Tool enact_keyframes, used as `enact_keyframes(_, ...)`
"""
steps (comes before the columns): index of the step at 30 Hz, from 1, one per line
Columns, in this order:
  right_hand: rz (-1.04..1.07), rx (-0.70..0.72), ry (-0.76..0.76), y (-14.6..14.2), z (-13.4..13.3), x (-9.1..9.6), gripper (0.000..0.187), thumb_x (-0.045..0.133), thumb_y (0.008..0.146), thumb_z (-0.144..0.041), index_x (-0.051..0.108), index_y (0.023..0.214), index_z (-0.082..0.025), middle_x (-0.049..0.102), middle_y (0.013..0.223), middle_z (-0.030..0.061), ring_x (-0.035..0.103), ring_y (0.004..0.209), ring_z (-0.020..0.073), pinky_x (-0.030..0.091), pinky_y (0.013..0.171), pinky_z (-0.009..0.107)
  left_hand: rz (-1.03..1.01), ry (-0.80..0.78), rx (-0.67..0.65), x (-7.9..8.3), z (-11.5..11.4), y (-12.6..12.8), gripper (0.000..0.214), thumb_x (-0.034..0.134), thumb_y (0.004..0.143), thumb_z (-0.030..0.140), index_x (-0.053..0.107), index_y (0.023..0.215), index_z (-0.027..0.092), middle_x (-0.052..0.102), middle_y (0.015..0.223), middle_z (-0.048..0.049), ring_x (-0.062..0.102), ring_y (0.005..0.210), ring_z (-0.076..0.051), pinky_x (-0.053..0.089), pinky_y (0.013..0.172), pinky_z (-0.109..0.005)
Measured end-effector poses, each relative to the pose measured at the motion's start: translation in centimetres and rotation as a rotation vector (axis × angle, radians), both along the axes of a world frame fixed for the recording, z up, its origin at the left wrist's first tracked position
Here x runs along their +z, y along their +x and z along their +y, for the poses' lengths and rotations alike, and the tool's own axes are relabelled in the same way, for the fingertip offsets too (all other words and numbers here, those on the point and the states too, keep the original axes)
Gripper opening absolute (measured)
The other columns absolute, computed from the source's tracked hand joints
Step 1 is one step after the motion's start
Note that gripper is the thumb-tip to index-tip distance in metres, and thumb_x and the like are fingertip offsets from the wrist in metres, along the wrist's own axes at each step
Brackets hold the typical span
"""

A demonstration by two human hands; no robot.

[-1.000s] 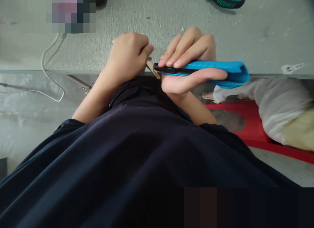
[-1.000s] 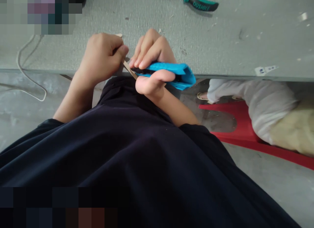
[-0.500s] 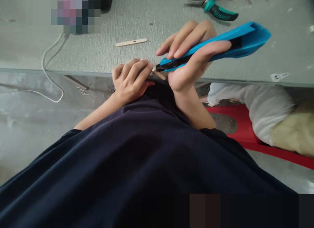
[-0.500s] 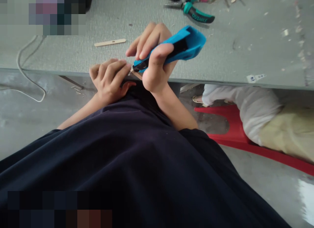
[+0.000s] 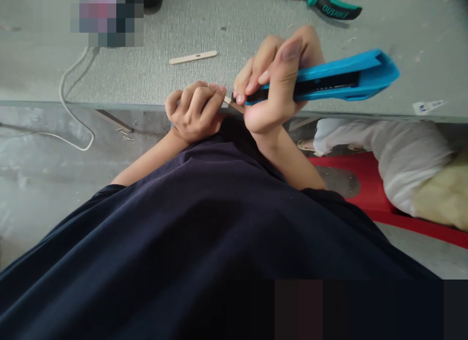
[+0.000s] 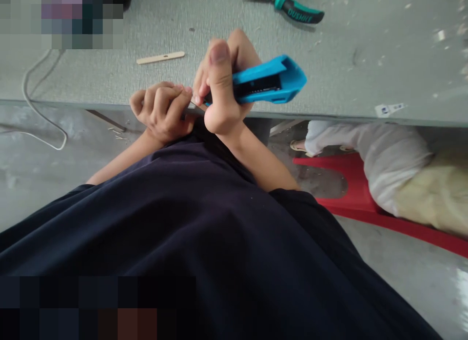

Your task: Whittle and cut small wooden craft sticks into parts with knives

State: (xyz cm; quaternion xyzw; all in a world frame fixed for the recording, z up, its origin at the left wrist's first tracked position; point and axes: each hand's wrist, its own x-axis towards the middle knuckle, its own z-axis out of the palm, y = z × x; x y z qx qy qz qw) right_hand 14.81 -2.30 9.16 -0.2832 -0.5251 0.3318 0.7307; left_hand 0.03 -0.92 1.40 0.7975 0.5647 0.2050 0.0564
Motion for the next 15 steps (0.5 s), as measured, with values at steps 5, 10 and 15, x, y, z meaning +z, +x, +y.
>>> enact_keyframes(5, 0.100, -0.046, 0.056, -0.7, -0.2, 0.2, 0.064, 0.062, 0.097, -0.077, 0.041, 0.067, -0.025, 0.040, 0.055, -0.0035, 0.039, 0.041, 0.0119, 0.028, 0.044, 0.035, 0.037, 0.023, 0.011, 0.4, -0.1, 0.0, 0.054, 0.037, 0.103, 0.060, 0.063, 0.145, 0.041, 0.073, 0.144, -0.0086, 0.058, 0.150, -0.038, 0.031, 0.119, -0.063)
enact_keyframes(10, 0.250, -0.120, 0.197, -1.6, 1.2, -0.6, 0.066, 0.055, 0.106, -0.069, 0.033, 0.065, -0.022, 0.030, 0.051, -0.0050, 0.031, 0.033, 0.0083, 0.016, 0.037, 0.032, 0.046, 0.021, 0.022, 0.6, -0.4, 0.1, 0.052, 0.029, 0.106, 0.055, 0.064, 0.143, 0.042, 0.074, 0.141, -0.0074, 0.060, 0.148, -0.036, 0.029, 0.121, -0.064)
enact_keyframes(15, 0.226, 0.000, 0.105, -0.5, 1.0, -0.9, 0.073, 0.066, 0.090, -0.084, 0.037, 0.063, -0.024, 0.036, 0.053, -0.0056, 0.037, 0.035, 0.0086, 0.028, 0.035, 0.030, 0.026, -0.026, 0.014, 1.2, -0.4, 0.3, 0.049, 0.035, 0.105, 0.056, 0.064, 0.142, 0.041, 0.073, 0.141, -0.0085, 0.058, 0.150, -0.038, 0.031, 0.121, -0.065)
